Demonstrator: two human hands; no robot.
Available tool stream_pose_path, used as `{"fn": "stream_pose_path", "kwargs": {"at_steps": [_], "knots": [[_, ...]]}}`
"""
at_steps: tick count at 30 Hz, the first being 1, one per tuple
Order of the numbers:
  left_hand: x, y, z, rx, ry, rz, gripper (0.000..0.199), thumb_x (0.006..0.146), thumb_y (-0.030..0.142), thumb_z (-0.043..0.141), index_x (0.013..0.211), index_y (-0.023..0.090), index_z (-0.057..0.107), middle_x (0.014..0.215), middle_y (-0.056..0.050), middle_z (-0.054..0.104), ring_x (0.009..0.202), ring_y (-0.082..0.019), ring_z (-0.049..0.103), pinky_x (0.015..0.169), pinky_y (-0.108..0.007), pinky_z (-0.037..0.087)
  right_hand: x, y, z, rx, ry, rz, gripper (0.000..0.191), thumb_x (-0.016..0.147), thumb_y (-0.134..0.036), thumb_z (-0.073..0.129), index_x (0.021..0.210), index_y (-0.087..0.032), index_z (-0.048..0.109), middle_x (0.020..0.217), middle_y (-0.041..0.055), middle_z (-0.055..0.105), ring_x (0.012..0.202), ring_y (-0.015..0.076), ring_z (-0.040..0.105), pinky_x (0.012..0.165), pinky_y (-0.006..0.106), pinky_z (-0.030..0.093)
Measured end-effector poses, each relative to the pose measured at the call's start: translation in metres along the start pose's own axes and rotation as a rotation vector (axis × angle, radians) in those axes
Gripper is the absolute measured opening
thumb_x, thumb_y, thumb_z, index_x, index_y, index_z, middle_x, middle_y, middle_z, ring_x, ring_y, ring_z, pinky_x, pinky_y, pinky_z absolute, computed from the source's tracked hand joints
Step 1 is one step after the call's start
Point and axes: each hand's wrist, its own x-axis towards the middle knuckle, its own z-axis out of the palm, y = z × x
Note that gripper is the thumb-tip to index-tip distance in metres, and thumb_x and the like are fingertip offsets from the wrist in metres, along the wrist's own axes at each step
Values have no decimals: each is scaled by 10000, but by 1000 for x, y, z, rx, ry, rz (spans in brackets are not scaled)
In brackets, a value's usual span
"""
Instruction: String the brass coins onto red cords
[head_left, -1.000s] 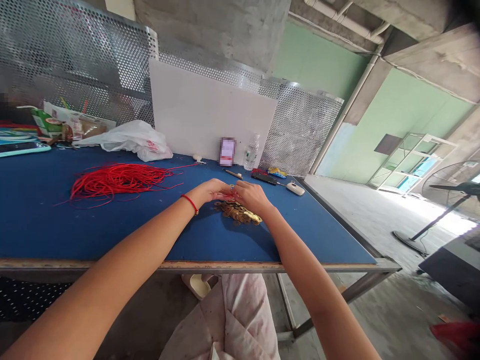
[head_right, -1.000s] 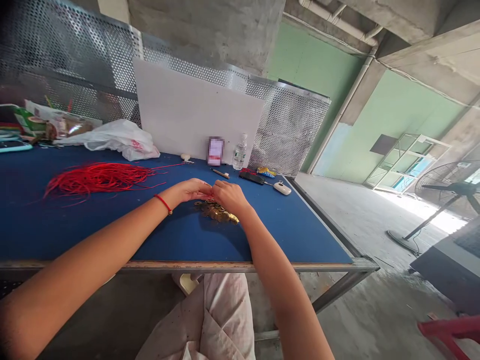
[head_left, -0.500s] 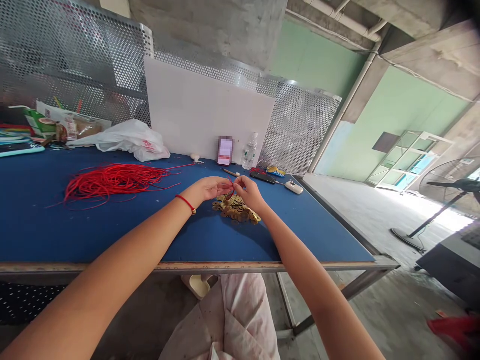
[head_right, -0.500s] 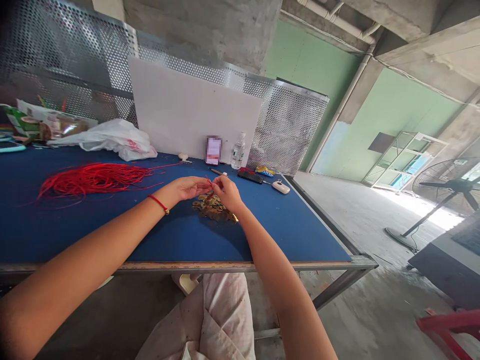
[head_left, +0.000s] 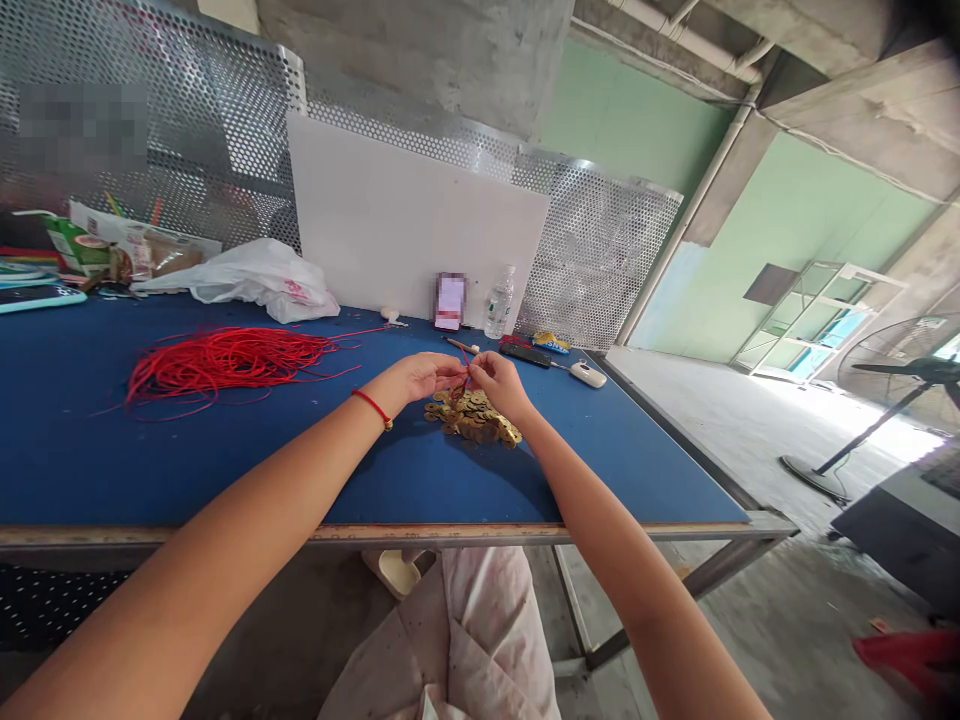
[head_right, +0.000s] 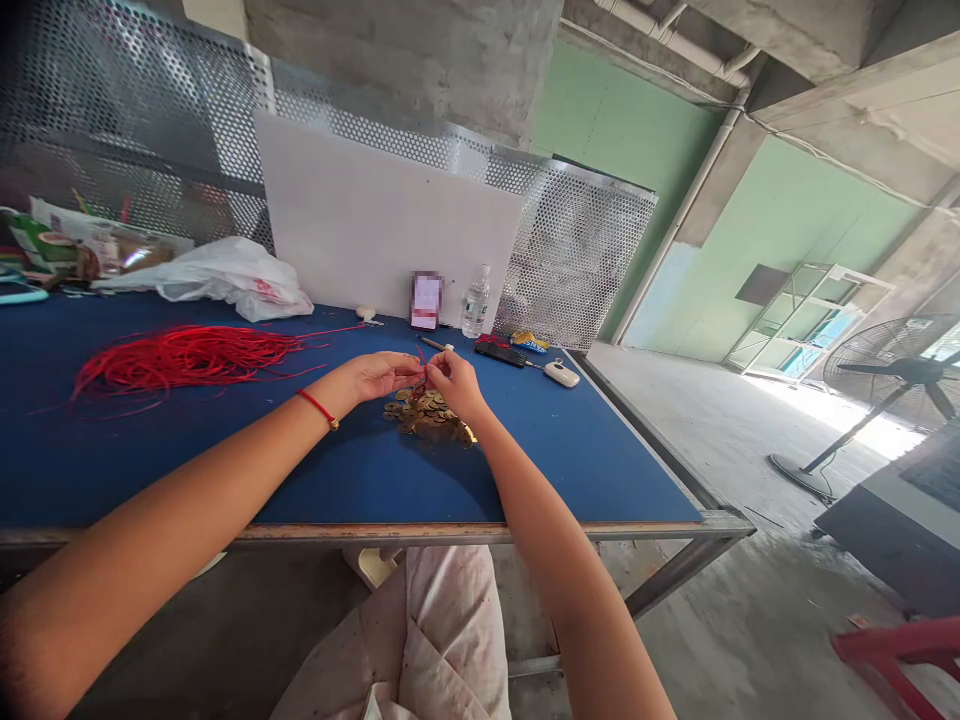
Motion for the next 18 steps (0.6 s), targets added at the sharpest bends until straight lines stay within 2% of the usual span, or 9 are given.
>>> {"fn": "stream_pose_path", "kwargs": {"at_steps": [8, 18], "knots": [[-6, -1, 5, 37, 56, 66, 173, 500, 104, 791, 576, 121, 636, 625, -19, 637, 678, -123, 608, 794, -283, 503, 1, -1, -4, -80, 26, 4, 60, 767, -237, 569, 730, -193, 554, 671, 2, 633, 649, 144, 611, 638, 267, 477], [-4, -3, 3, 167, 139, 104, 248, 509, 93, 791, 650, 132, 591, 636, -59, 674, 651, -163, 664, 777, -314, 535, -1, -8, -9, -361, 29, -86, 53, 750, -195, 589, 698, -182, 592, 616, -26, 591, 568, 109, 499, 587, 239, 365]]}}
